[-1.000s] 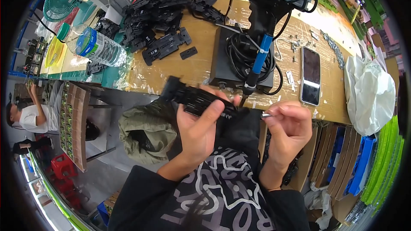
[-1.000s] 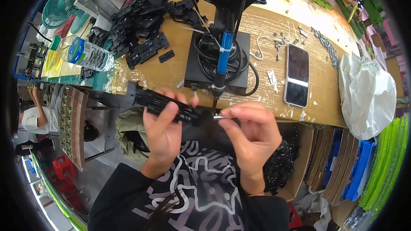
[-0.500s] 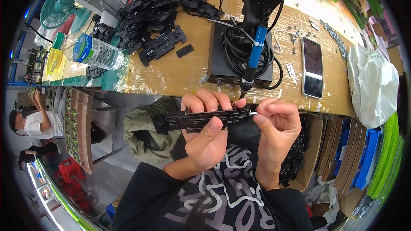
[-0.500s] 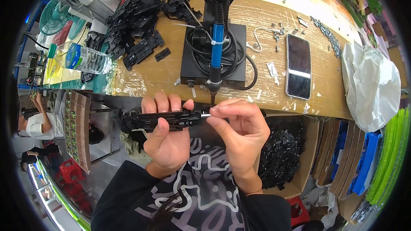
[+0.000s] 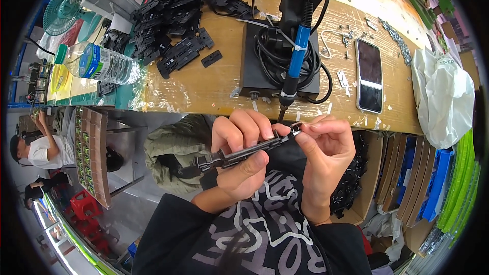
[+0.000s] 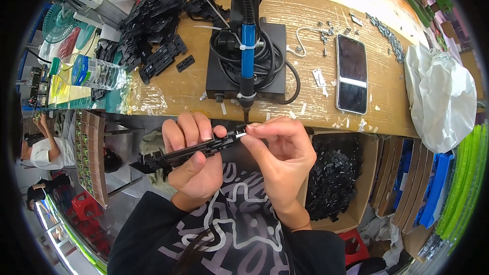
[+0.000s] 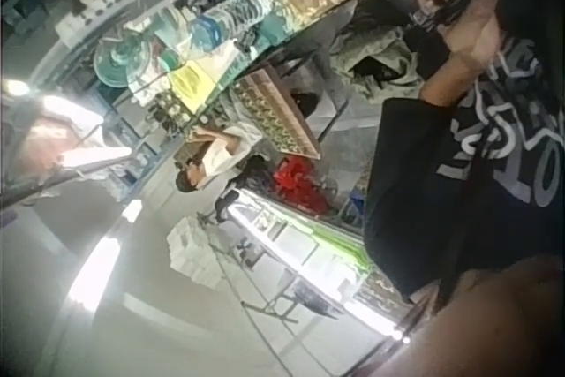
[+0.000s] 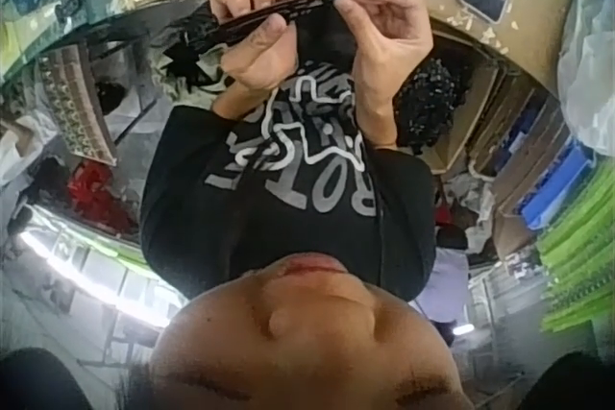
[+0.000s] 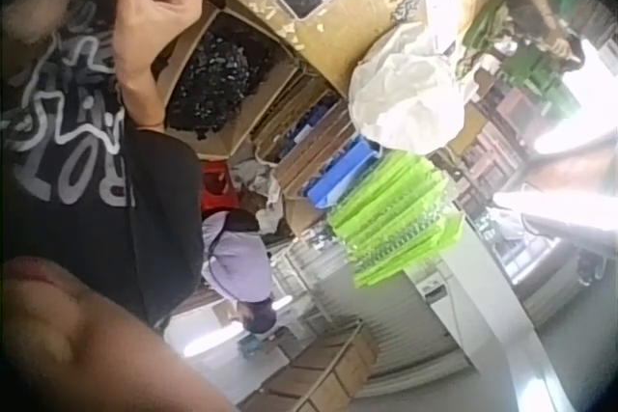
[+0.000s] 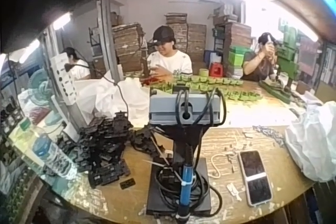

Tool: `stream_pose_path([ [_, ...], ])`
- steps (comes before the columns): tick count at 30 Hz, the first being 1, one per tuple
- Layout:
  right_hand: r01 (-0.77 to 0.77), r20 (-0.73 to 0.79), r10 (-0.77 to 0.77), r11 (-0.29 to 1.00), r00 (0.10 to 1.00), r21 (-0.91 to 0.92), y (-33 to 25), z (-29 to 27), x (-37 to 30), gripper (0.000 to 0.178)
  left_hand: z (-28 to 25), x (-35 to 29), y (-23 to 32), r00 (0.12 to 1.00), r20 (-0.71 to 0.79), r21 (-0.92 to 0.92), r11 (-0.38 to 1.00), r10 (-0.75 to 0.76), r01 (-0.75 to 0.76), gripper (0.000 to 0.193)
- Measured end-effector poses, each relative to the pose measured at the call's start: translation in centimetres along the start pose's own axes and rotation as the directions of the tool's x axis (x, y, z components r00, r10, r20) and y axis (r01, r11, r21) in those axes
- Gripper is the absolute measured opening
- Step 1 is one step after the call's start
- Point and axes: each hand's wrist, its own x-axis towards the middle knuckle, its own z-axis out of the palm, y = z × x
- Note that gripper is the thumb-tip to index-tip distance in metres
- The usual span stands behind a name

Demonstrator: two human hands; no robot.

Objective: The person retrieves plastic parts from a sack, places small metal components into each part, and presses them against the tip of a heated tool on the workbench.

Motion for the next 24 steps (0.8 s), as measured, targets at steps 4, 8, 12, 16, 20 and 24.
stream_pose_path([
  [4, -0.047, 0.027, 0.046, 0.998, 0.999, 0.035, -0.3, -0.3, -0.1, 0.023, -0.2, 0.0, 0.3, 0.996, 0.076, 0.012, 0.999, -0.036, 0.035, 0.028],
  [8, -0.052, 0.054, 0.051, 0.998, 0.997, 0.024, -0.6, -0.3, -0.1, 0.024, -0.4, 0.1, 0.6, 0.992, 0.118, 0.005, 0.999, -0.052, 0.051, 0.028],
  [12, -0.051, 0.061, 0.049, 0.998, 0.997, 0.033, -0.6, -0.7, -0.3, 0.024, -0.7, 0.3, 0.7, 0.978, 0.183, 0.011, 0.995, -0.102, 0.102, 0.028],
  [16, -0.024, 0.052, 0.023, 1.0, 0.998, 0.018, -0.6, -0.7, -0.7, 0.024, -0.9, 0.4, 0.9, 0.948, 0.276, 0.081, 0.987, -0.156, 0.139, 0.029],
  [20, -0.058, -0.045, 0.06, 0.997, 0.997, 0.043, -0.8, 0.0, -0.7, 0.025, -0.8, 0.4, 0.6, 0.947, 0.298, 0.107, 0.99, -0.123, 0.094, 0.029],
  [24, -0.088, 0.032, 0.089, 0.995, 0.995, -0.039, -1.0, -0.7, -0.9, 0.025, -0.7, 0.5, 0.7, 0.939, 0.32, 0.049, 0.992, -0.126, 0.117, 0.028],
])
